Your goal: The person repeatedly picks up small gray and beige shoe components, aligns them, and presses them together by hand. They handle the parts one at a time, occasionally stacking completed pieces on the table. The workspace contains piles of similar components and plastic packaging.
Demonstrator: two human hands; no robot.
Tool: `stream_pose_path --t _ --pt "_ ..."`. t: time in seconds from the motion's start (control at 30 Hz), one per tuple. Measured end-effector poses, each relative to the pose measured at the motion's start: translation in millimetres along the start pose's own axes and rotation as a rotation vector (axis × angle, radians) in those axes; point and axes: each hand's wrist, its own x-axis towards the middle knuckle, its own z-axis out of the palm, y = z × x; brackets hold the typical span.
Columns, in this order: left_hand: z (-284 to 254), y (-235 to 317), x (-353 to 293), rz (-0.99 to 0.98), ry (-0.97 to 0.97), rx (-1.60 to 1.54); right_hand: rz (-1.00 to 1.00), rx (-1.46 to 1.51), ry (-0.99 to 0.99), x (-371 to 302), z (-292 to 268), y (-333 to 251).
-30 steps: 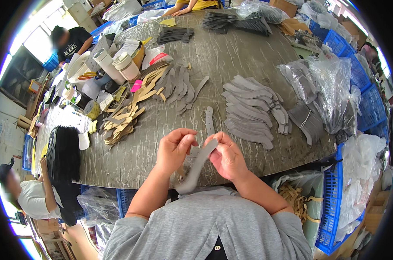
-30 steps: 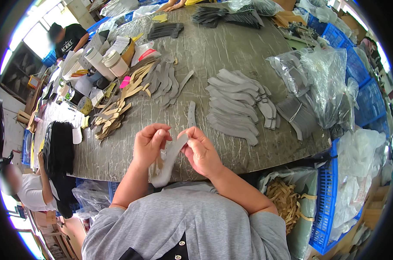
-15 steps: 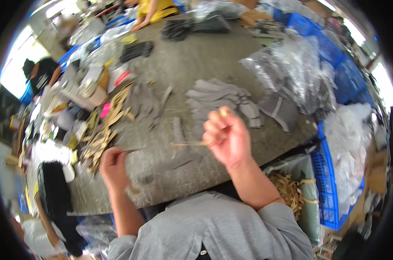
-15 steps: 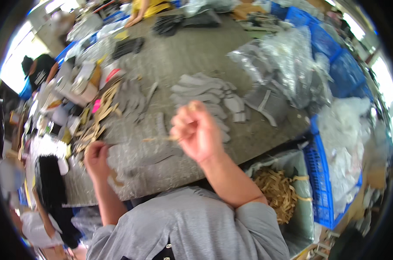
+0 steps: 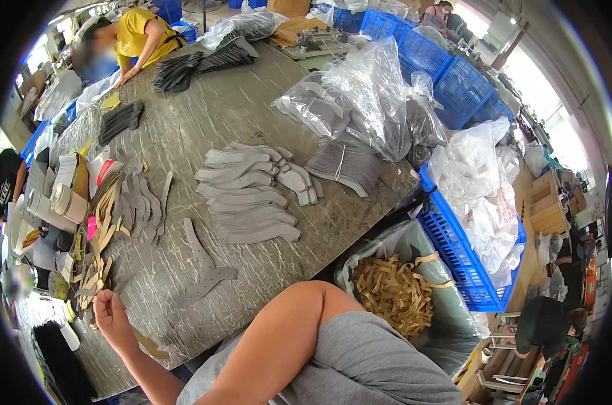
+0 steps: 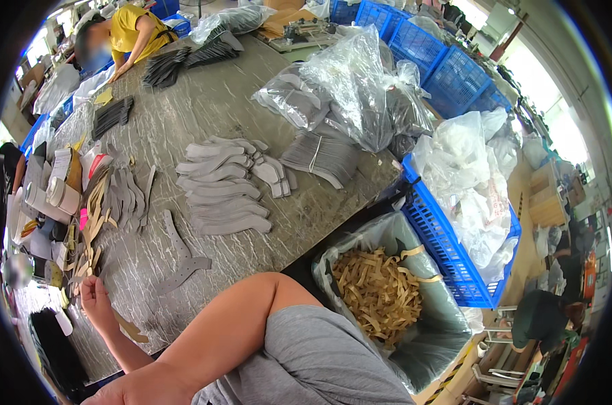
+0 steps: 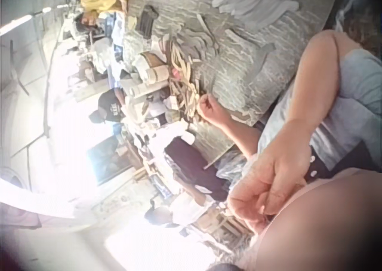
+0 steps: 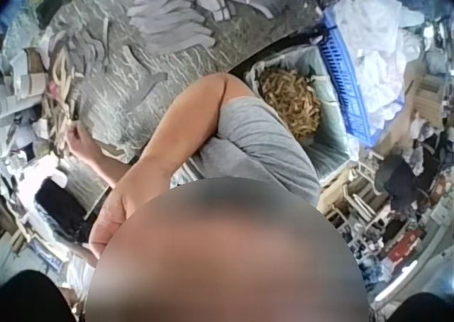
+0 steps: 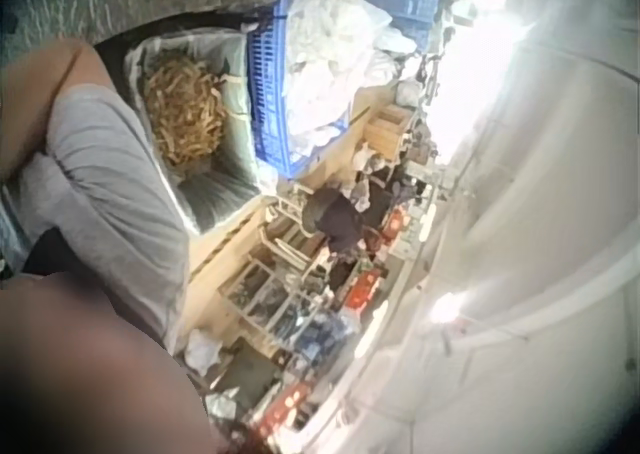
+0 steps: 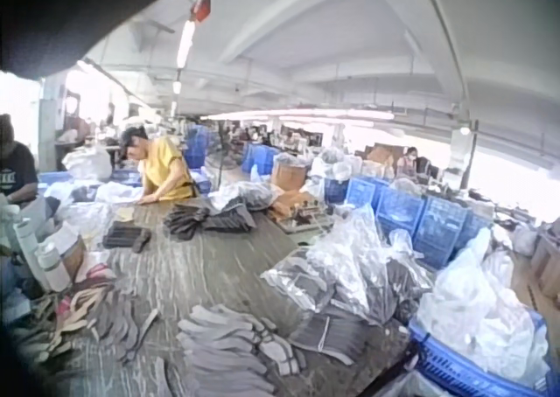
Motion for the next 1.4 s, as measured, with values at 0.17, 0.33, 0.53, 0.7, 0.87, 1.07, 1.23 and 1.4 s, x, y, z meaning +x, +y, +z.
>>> stream_pose_path --t 0.17,0.33,0.53,0.7,0.87,1.07,1.23,1.4 --pt "1 5 -1 -0.021 -0.122 -0.037 0.092 -0.103 0.159 -1 23 -21" --pt "14 19 -6 0.003 -0.133 -0.037 0.255 -0.602 0.298 -23 19 -53" --pt "0 14 -18 -0.098 -0.110 0.050 0.265 -1.074 0.828 -177 85 -159" --pt "15 19 -21 -0.271 -0.256 0.087 1.064 -1.200 2.104 -403 183 -92" --pt "47 25 -26 -0.194 -0.423 0.205 2.193 -1.058 1.856 -421 190 -58" --pt "63 28 -29 -0.123 -0.477 0.185 0.460 -1.903 1.843 -262 84 -114" --pt "49 35 -34 -0.161 -0.474 0.134 0.006 -1.486 1.609 -247 -16 -121" --pt "42 22 -35 -0.256 -0.471 0.263 0.062 -1.533 1.692 -251 -51 -125"
